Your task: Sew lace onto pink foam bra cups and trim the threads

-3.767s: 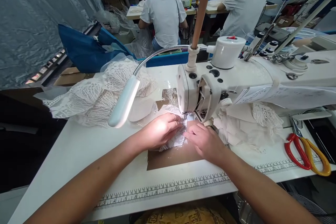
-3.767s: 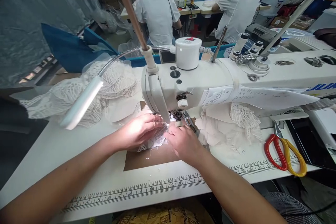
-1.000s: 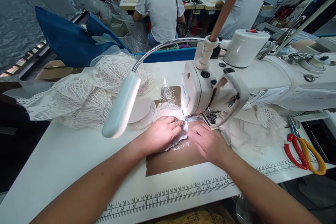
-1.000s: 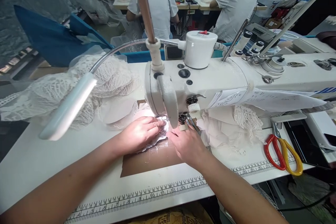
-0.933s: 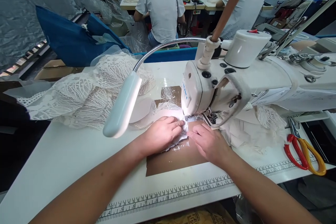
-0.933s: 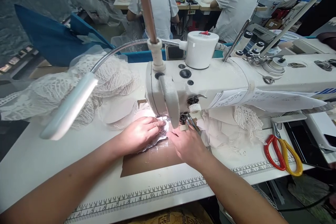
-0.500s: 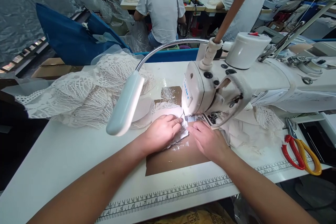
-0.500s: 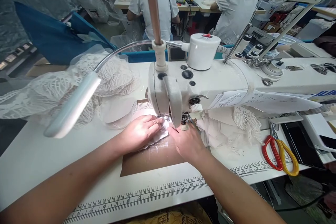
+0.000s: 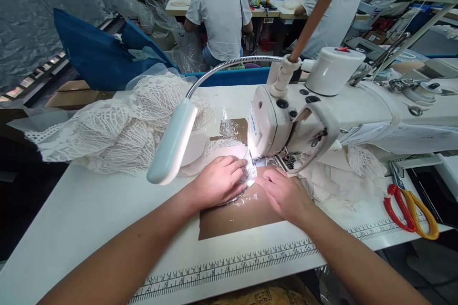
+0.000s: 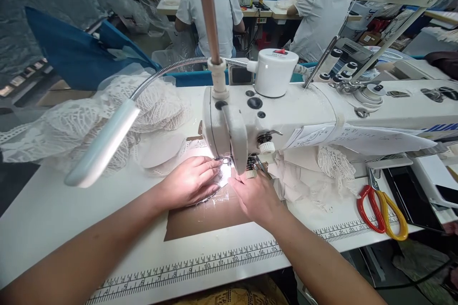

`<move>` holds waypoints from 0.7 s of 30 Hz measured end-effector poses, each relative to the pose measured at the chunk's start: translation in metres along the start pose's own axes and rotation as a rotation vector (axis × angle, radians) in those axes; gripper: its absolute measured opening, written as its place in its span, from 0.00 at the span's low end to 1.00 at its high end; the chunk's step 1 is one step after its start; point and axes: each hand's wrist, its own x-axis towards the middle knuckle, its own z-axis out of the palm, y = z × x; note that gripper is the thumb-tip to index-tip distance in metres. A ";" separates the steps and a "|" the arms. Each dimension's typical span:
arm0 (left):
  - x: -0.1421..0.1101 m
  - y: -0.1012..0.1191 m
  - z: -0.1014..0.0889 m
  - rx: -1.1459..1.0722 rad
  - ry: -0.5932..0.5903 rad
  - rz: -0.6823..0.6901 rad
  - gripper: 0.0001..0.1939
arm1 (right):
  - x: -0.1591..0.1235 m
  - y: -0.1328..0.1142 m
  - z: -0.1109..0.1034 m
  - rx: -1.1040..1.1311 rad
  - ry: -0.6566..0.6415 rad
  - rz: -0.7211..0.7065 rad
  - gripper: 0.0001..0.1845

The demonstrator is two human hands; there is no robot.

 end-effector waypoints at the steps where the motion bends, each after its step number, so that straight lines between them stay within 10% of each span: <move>1: 0.000 0.000 0.000 -0.006 0.002 -0.004 0.14 | 0.000 0.000 0.000 0.002 0.002 -0.003 0.19; 21: -0.003 -0.004 -0.002 -0.004 0.058 -0.238 0.23 | -0.001 0.014 -0.012 -0.314 0.049 0.306 0.13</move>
